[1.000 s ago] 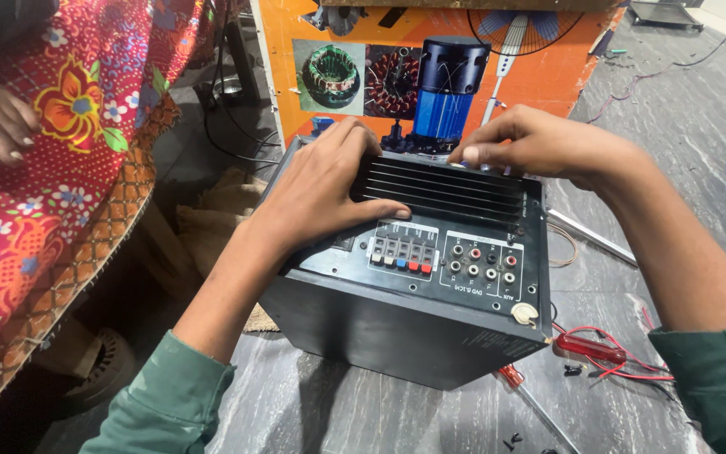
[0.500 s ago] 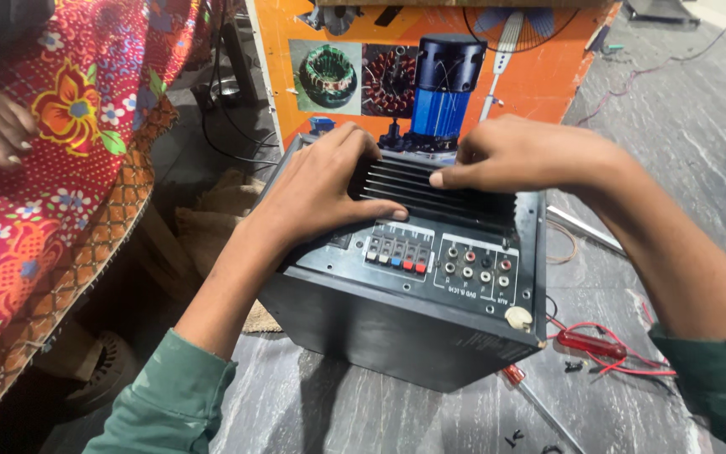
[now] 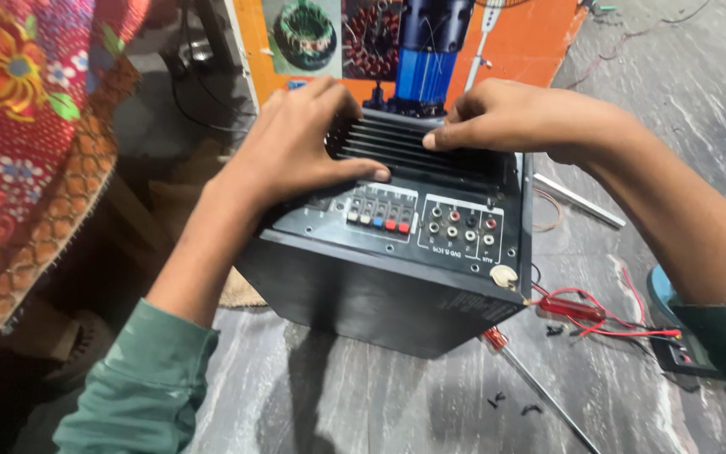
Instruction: The person uses a screwdriver to remove screws from a speaker enclosure, then installs an amplifier board inside. They secure the board with screws and adjust internal components.
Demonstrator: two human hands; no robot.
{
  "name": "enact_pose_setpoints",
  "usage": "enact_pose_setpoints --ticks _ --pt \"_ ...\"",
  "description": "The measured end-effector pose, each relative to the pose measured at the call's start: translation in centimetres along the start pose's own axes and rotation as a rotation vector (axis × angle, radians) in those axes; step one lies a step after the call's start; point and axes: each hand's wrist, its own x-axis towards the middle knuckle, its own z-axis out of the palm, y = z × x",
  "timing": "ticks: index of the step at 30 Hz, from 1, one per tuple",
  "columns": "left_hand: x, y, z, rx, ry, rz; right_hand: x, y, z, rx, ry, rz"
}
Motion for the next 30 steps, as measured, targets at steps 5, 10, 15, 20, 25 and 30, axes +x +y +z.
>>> enact_pose_setpoints --ticks 5,10,15,20,25,30 --pt "0.0 -0.4 0.2 -0.034 -0.019 -0.019 -1.5 -0.4 0.0 -0.013 0.008 -0.196" --pt "-0.1 -0.3 0.2 -0.01 -0.022 -0.025 -2.2 -3.7 0.6 -0.492 0.103 -0.065" --pt "-0.3 -0.3 0.1 0.034 -0.045 -0.035 -2.7 -5.5 3.4 -0.767 0.236 -0.003" --pt "-0.3 -0.7 0.7 0.111 -0.012 0.06 -5.2 -9.0 2.4 -0.946 0.274 0.063" --pt "-0.4 -0.9 1.0 0.082 -0.078 -0.003 -6.0 -7.1 -0.6 -0.546 0.113 -0.135" --pt "-0.3 -0.4 0.7 0.044 -0.075 -0.003 -1.9 -1.2 2.2 -0.244 0.251 -0.478"
